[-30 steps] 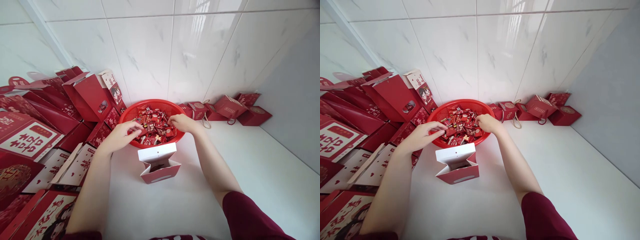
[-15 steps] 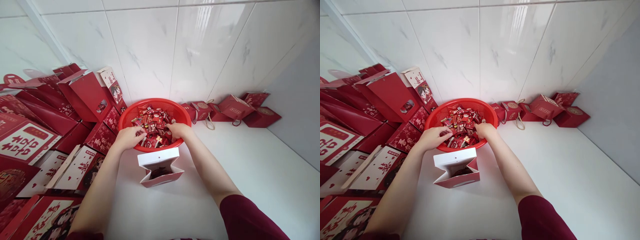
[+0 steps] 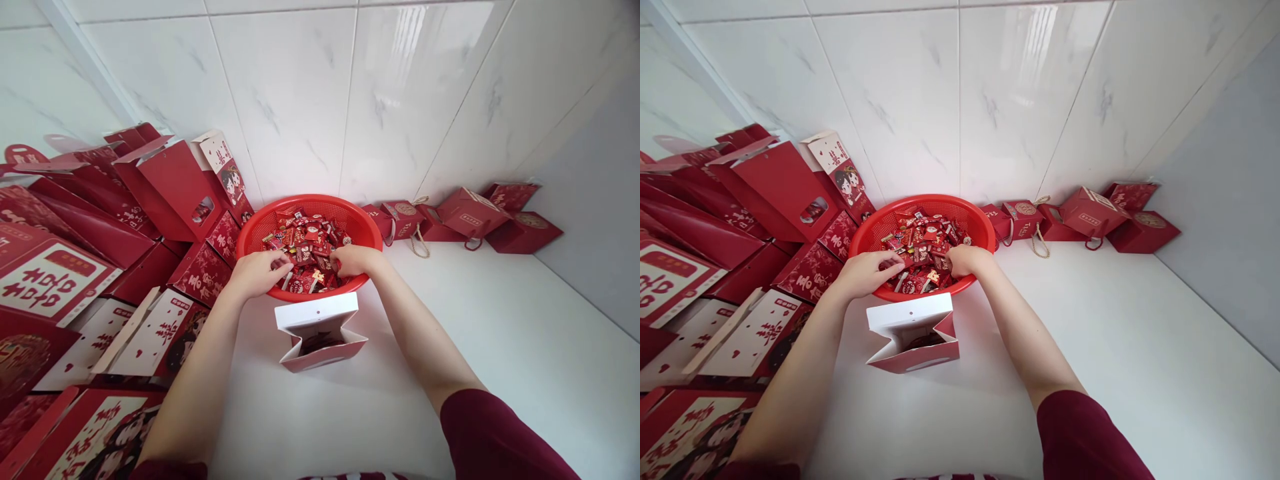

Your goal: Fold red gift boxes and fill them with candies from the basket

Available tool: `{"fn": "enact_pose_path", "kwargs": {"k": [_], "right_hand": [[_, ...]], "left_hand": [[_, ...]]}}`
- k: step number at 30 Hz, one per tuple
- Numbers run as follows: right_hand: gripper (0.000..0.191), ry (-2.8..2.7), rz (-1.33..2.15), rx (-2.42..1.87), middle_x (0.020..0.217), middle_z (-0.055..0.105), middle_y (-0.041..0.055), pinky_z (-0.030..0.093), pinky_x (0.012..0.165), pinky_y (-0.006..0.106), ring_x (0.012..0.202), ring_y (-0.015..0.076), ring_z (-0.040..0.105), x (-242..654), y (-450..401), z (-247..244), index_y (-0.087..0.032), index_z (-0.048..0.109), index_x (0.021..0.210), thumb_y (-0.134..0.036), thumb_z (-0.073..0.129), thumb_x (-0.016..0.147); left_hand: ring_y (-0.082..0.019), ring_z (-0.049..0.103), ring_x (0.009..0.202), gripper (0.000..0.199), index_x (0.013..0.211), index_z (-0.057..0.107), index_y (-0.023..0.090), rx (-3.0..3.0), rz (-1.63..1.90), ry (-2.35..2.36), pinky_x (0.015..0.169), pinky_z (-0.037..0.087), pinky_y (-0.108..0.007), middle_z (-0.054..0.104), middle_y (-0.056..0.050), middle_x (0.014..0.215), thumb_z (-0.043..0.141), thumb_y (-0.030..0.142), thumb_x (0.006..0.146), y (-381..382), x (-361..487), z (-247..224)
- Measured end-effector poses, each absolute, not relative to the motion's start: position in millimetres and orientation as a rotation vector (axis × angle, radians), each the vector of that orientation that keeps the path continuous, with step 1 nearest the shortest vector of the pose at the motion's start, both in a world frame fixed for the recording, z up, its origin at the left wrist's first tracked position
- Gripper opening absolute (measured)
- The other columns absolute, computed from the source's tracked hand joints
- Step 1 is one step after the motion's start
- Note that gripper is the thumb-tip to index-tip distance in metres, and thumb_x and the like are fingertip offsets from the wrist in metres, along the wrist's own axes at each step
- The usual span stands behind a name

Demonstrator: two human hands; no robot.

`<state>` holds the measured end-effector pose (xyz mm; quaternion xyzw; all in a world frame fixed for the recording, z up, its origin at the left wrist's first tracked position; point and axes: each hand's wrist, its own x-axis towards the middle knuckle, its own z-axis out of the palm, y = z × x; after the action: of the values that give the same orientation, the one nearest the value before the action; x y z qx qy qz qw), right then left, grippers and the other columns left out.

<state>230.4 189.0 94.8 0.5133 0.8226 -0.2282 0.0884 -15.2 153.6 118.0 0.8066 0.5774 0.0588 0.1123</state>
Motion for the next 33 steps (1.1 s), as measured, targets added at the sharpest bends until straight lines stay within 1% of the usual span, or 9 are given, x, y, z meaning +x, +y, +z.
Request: {"fn": "enact_pose_path", "kwargs": {"k": [3, 6, 10, 12, 15, 17, 23, 28, 33], "right_hand": [[0.023, 2.646, -0.789, 1.463, 0.106, 0.072, 0.006, 0.046, 0.082, 0.029, 0.098, 0.0225, 0.064, 237, 187, 99, -0.02, 0.067, 0.095, -0.01, 0.059, 0.076], [0.026, 2.813, -0.919, 1.38, 0.113, 0.069, 0.0024, 0.046, 0.084, 0.025, 0.099, 0.0162, 0.063, 248, 181, 108, -0.021, 0.062, 0.107, -0.014, 0.057, 0.082], [0.028, 2.999, -1.251, 1.278, 0.104, 0.07, 0.0031, 0.048, 0.08, 0.029, 0.086, 0.0156, 0.063, 261, 165, 126, -0.02, 0.062, 0.114, -0.025, 0.06, 0.086], [0.027, 3.097, -1.314, 1.284, 0.103, 0.07, 0.0031, 0.049, 0.08, 0.032, 0.084, 0.0162, 0.063, 266, 151, 138, -0.022, 0.065, 0.113, -0.028, 0.059, 0.087], [0.023, 3.227, -1.289, 1.343, 0.101, 0.07, 0.0025, 0.05, 0.078, 0.033, 0.085, 0.0175, 0.064, 271, 127, 157, -0.024, 0.067, 0.109, -0.032, 0.062, 0.087], [0.022, 3.274, -1.24, 1.394, 0.096, 0.071, 0.0021, 0.052, 0.072, 0.032, 0.082, 0.0181, 0.064, 273, 112, 168, -0.025, 0.069, 0.106, -0.034, 0.065, 0.087], [0.02, 3.37, -0.935, 1.471, 0.089, 0.073, 0.0008, 0.054, 0.066, 0.03, 0.079, 0.0167, 0.067, 280, 78, 186, -0.026, 0.069, 0.109, -0.029, 0.061, 0.091], [0.02, 3.505, -0.824, 1.501, 0.102, 0.074, 0.0019, 0.059, 0.073, 0.028, 0.086, 0.0149, 0.07, 287, 55, 194, -0.025, 0.07, 0.109, -0.023, 0.058, 0.093], [0.018, 3.734, -0.704, 1.433, 0.096, 0.075, -0.0002, 0.061, 0.073, 0.031, 0.084, 0.0168, 0.072, 289, 35, 198, -0.028, 0.072, 0.102, -0.018, 0.066, 0.088]], "left_hand": [[-0.022, 0.067, 0.091, 0.033, 0.099, 0.071, 0.031, 2.358, 0.202, 1.69, 0.073, 0.044, -0.03, 0.076, 0.003, 0.097, 0.049, 0.053, 0.089, 154, -16, 117], [-0.022, 0.067, 0.09, 0.031, 0.098, 0.072, 0.031, 2.349, 0.237, 1.676, 0.075, 0.046, -0.03, 0.076, 0.002, 0.094, 0.051, 0.051, 0.088, 156, -17, 115], [-0.02, 0.067, 0.088, 0.028, 0.096, 0.07, 0.023, 2.271, 0.476, 1.432, 0.08, 0.05, -0.03, 0.074, -0.002, 0.097, 0.053, 0.044, 0.09, 149, -15, 125], [-0.018, 0.066, 0.09, 0.023, 0.098, 0.066, 0.02, 2.201, 0.629, 1.245, 0.083, 0.051, -0.029, 0.071, -0.004, 0.101, 0.053, 0.038, 0.091, 136, -14, 140], [-0.018, 0.063, 0.104, 0.015, 0.101, 0.065, 0.021, 2.205, 0.697, 0.956, 0.092, 0.05, -0.03, 0.067, -0.005, 0.111, 0.053, 0.027, 0.092, 108, -11, 167], [-0.02, 0.059, 0.112, 0.015, 0.1, 0.068, 0.023, 2.314, 0.554, 0.801, 0.098, 0.048, -0.031, 0.064, -0.005, 0.119, 0.055, 0.024, 0.092, 89, -9, 183], [-0.023, 0.056, 0.12, 0.027, 0.112, 0.069, 0.034, 2.562, 0.115, 0.792, 0.097, 0.048, -0.032, 0.053, -0.001, 0.136, 0.067, 0.029, 0.085, 62, -1, 192], [-0.025, 0.056, 0.117, 0.041, 0.119, 0.062, 0.034, 2.595, 0.035, 0.803, 0.096, 0.046, -0.033, 0.054, -0.002, 0.134, 0.074, 0.041, 0.081, 51, 1, 192], [-0.024, 0.059, 0.112, 0.049, 0.121, 0.059, 0.032, 2.554, -0.037, 0.753, 0.092, 0.046, -0.03, 0.059, -0.002, 0.126, 0.077, 0.043, 0.077, 45, 5, 196]]}}
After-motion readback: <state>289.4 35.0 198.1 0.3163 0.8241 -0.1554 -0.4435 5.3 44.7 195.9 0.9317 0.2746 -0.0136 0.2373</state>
